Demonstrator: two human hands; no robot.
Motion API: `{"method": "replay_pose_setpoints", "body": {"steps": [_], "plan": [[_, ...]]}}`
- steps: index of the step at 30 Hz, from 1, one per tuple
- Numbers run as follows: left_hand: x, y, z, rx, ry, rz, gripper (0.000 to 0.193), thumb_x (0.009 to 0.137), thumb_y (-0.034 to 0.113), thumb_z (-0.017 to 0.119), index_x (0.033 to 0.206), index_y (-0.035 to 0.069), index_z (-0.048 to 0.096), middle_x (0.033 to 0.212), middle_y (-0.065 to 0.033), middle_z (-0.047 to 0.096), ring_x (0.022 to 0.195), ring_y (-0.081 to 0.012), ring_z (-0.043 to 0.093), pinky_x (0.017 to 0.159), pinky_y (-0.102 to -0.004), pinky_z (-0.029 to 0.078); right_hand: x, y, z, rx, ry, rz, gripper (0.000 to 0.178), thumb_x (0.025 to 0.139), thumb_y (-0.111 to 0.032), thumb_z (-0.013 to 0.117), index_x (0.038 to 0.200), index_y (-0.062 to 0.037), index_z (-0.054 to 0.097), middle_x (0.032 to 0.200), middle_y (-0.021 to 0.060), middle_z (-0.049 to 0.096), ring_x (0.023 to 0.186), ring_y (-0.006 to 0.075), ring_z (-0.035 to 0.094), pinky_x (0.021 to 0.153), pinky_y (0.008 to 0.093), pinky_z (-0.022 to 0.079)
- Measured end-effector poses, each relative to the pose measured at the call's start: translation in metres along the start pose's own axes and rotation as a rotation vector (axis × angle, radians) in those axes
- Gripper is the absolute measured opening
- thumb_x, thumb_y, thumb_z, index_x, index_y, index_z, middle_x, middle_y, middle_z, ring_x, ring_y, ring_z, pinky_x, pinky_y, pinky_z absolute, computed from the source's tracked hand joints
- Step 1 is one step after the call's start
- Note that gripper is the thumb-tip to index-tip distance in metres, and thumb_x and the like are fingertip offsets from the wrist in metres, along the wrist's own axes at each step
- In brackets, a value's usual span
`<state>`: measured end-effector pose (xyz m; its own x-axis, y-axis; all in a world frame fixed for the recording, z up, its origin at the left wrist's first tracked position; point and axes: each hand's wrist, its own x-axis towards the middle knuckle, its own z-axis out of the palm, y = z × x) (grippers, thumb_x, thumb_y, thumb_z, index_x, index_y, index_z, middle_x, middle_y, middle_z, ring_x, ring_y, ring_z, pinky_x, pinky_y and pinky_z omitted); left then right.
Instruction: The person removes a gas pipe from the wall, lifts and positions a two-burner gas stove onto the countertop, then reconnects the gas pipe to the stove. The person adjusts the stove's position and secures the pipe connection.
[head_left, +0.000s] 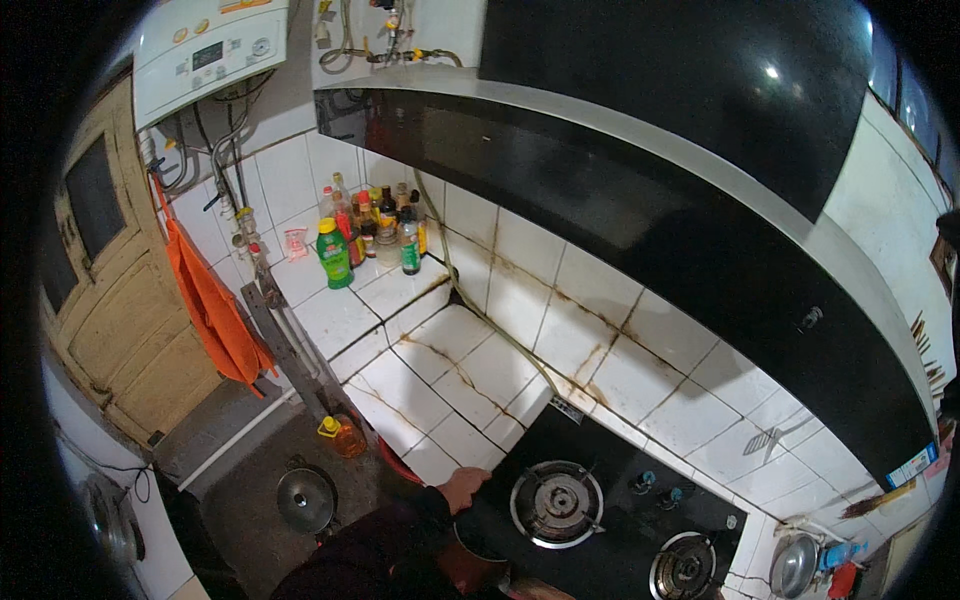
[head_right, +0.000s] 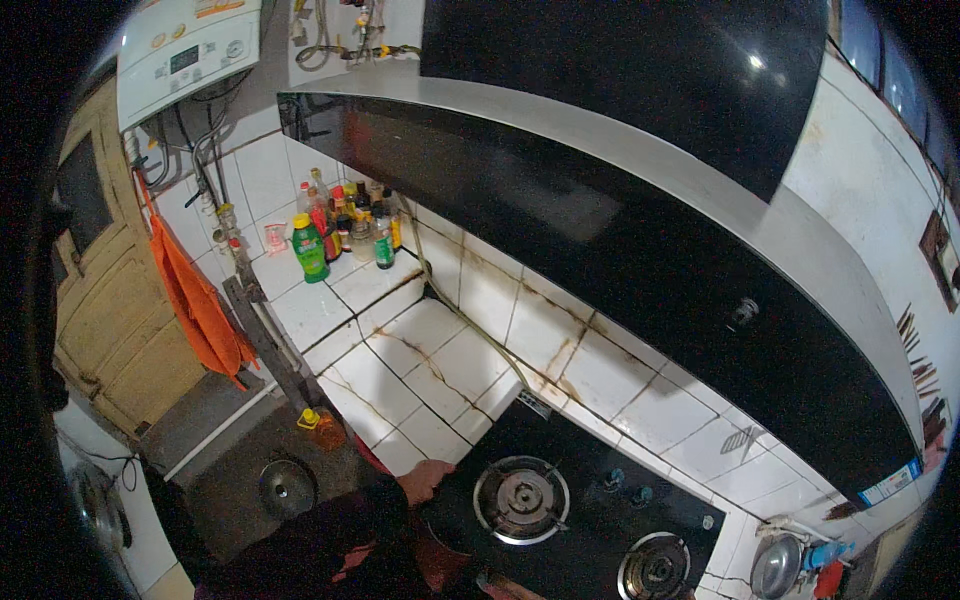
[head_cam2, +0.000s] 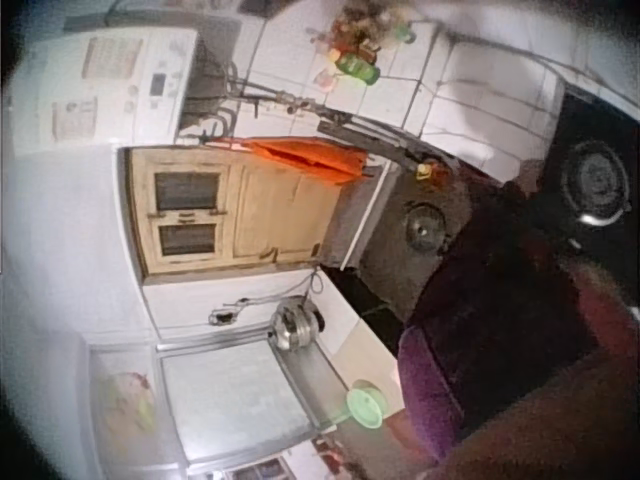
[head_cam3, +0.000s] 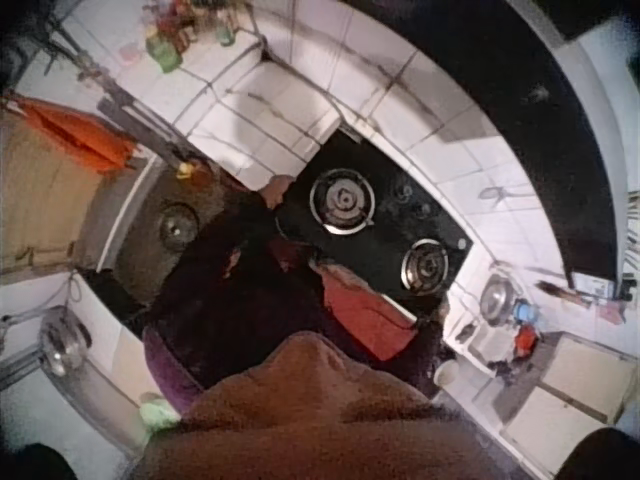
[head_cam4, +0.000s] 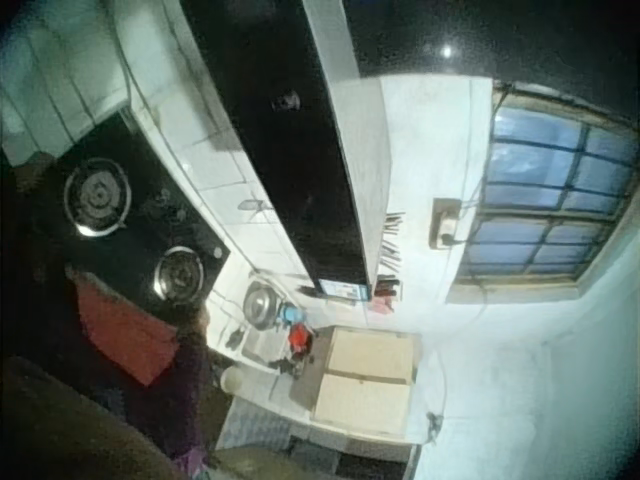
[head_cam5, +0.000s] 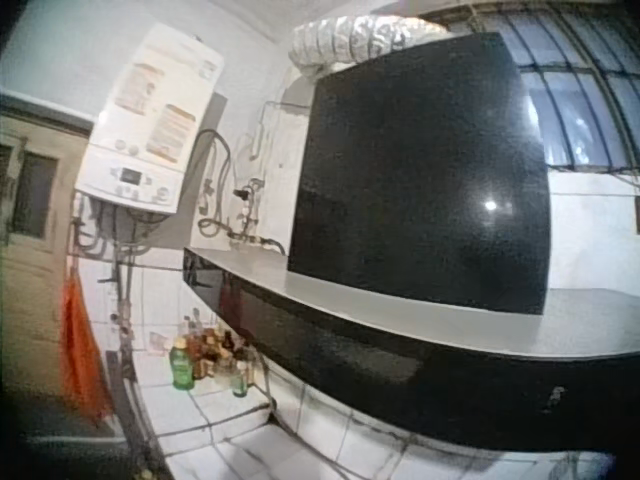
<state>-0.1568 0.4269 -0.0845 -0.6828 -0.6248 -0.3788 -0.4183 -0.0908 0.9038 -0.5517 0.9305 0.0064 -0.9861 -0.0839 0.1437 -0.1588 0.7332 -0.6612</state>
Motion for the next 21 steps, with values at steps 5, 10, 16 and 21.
{"method": "replay_pose_setpoints", "body": {"steps": [5,10,16,21], "plan": [[-0.019,0.041,-0.014,-0.220,-0.220,-0.142,0.047,0.097,0.042,0.066,0.124,0.004,0.062,0.090,-0.0036,0.054,0.076,-0.0173,0.047,0.068,-0.0430,0.042,-0.027,0.008,-0.018,-0.041,0.102,0.009,0.051,0.097,-0.045,0.064,0.112,0.0041,0.065,0.103,0.0201,0.068,0.086,0.0386,0.065,0.074,0.0421,0.055],[-0.027,0.048,-0.008,-0.227,-0.322,-0.295,0.072,0.095,0.059,0.060,0.136,0.000,0.055,0.117,-0.0119,0.063,0.101,-0.0254,0.059,0.086,-0.0433,0.048,-0.075,0.019,-0.045,-0.143,0.291,0.028,0.050,0.096,-0.044,0.065,0.111,0.0037,0.065,0.104,0.0200,0.068,0.086,0.0385,0.065,0.074,0.0419,0.056],[0.005,0.032,-0.026,-0.374,-0.280,-0.305,0.072,0.097,0.052,0.062,0.147,0.002,0.048,0.139,-0.0118,0.057,0.124,-0.0258,0.053,0.101,-0.0411,0.044,-0.135,-0.063,0.022,0.545,0.060,-0.467,0.042,0.097,-0.028,0.067,0.128,-0.0004,0.063,0.113,0.0132,0.068,0.106,0.0276,0.061,0.090,0.0366,0.052],[0.040,0.050,-0.131,-0.412,-0.257,0.451,0.018,0.100,0.025,0.060,0.089,0.013,0.053,0.083,0.0048,0.050,0.075,-0.0090,0.049,0.068,-0.0341,0.044,-0.170,-0.221,0.067,0.397,-0.310,-0.293,0.036,0.101,-0.027,0.065,0.124,0.0000,0.066,0.109,0.0078,0.070,0.093,0.0153,0.063,0.080,0.0292,0.054]]}}
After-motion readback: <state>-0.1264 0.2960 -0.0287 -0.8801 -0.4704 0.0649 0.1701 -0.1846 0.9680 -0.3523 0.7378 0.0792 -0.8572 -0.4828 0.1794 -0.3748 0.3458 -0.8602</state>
